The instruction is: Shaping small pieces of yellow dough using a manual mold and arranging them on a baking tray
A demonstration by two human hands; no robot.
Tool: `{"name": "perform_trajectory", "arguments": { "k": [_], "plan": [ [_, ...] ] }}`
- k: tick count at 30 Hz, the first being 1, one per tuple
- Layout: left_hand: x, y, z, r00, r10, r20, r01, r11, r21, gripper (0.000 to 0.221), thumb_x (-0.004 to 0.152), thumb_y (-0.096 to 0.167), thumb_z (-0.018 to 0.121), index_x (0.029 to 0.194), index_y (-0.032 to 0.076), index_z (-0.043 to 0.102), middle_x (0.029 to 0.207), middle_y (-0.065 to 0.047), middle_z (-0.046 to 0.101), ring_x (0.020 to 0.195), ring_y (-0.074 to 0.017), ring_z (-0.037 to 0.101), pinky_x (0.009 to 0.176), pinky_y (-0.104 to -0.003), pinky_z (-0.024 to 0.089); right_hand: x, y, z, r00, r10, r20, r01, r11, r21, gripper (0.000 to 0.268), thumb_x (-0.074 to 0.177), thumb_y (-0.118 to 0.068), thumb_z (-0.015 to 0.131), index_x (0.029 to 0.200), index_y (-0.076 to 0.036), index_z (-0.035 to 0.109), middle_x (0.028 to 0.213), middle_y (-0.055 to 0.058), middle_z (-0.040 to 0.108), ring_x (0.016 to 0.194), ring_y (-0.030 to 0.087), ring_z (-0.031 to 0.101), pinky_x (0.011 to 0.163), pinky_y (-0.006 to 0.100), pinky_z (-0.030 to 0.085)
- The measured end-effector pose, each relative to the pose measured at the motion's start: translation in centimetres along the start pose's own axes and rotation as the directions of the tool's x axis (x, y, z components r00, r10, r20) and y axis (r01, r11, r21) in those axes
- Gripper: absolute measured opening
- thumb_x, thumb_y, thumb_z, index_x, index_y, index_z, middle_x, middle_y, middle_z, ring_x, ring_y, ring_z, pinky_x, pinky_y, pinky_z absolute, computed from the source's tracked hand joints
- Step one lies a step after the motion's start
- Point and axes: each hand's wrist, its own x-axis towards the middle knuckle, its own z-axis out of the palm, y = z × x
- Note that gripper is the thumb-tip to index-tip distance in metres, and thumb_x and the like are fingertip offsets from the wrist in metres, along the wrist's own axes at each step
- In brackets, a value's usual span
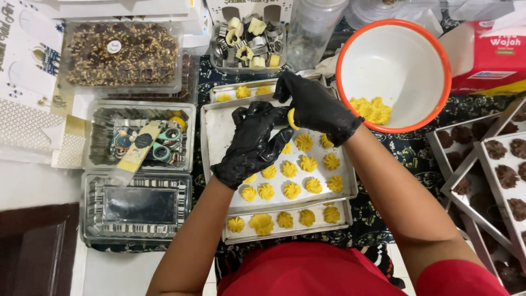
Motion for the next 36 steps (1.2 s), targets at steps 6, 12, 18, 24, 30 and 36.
{"name": "perform_trajectory", "arguments": {
  "k": [6, 12, 18, 24, 30, 36],
  "plan": [
    [1.0, -0.1, 1.5, 1.0, 0.009, -0.005, -0.009, 1.0, 0.003, 0.049, 0.093, 0.052, 0.066, 0.131, 0.021, 0.066, 0.122, -0.004, 0.073, 0.126, -0.0231, 0.063, 0.122, -0.042, 0.03, -1.5, -1.1, -1.2, 1.0, 0.001, 0.015, -0.002, 0.996, 0.091, 0.045, 0.072, -0.013, 0.072, 0.115, -0.022, 0.06, 0.101, 0.005, 0.074, 0.102, 0.031, 0.071, 0.084, 0.042, 0.052],
    [1.3, 2.3, 0.0, 0.992, 0.108, -0.059, -0.094, 0.973, 0.209, 0.047, 0.106, 0.037, 0.061, 0.13, -0.003, 0.063, 0.118, -0.026, 0.068, 0.121, -0.0393, 0.061, 0.12, -0.047, 0.034, -0.7, 0.2, -0.9, 1.0, -0.003, 0.024, -0.001, 0.98, 0.197, 0.04, 0.08, -0.027, 0.078, 0.116, -0.018, 0.065, 0.101, 0.009, 0.075, 0.107, 0.036, 0.069, 0.089, 0.046, 0.052],
    [0.7, -1.2, 2.5, 0.999, -0.041, -0.01, 0.041, 0.999, -0.005, 0.049, 0.095, 0.051, 0.064, 0.129, 0.016, 0.066, 0.121, -0.009, 0.073, 0.127, -0.0258, 0.062, 0.121, -0.041, 0.032, -1.8, -0.8, -4.2, 0.997, -0.022, 0.071, 0.0, 0.955, 0.297, 0.043, 0.074, -0.021, 0.079, 0.113, -0.016, 0.062, 0.105, 0.005, 0.077, 0.089, 0.019, 0.071, 0.081, 0.035, 0.054],
    [0.4, -1.9, 3.0, 0.989, -0.133, -0.06, 0.094, 0.899, -0.428, 0.042, 0.092, 0.04, 0.073, 0.126, 0.016, 0.07, 0.119, 0.0, 0.075, 0.124, -0.0182, 0.063, 0.124, -0.037, 0.022, -3.1, -2.2, -6.7, 0.999, -0.035, 0.039, 0.018, 0.927, 0.374, 0.029, 0.093, -0.021, 0.065, 0.12, -0.009, 0.063, 0.104, 0.01, 0.075, 0.09, 0.016, 0.065, 0.075, 0.033, 0.055],
    [1.9, 0.8, 1.6, 0.952, -0.286, -0.107, 0.136, 0.712, -0.688, 0.037, 0.082, 0.003, 0.084, 0.116, -0.002, 0.072, 0.108, -0.017, 0.074, 0.108, -0.0217, 0.069, 0.114, -0.035, 0.041, -3.8, -1.4, -4.5, 0.981, -0.189, -0.035, 0.188, 0.899, 0.396, 0.02, 0.094, -0.003, 0.06, 0.113, -0.001, 0.067, 0.101, 0.022, 0.073, 0.093, 0.026, 0.069, 0.078, 0.039, 0.057],
    [0.1, -4.3, 6.3, 0.941, -0.21, -0.267, 0.052, 0.866, -0.497, 0.025, 0.091, 0.025, 0.08, 0.111, 0.011, 0.075, 0.105, -0.005, 0.074, 0.107, -0.0188, 0.067, 0.117, -0.03, 0.023, -3.3, -3.2, -3.0, 0.94, -0.31, -0.141, 0.34, 0.874, 0.347, 0.022, 0.091, 0.001, 0.059, 0.105, 0.0, 0.076, 0.098, 0.023, 0.072, 0.092, 0.027, 0.073, 0.071, 0.032, 0.057]
  ]
}}
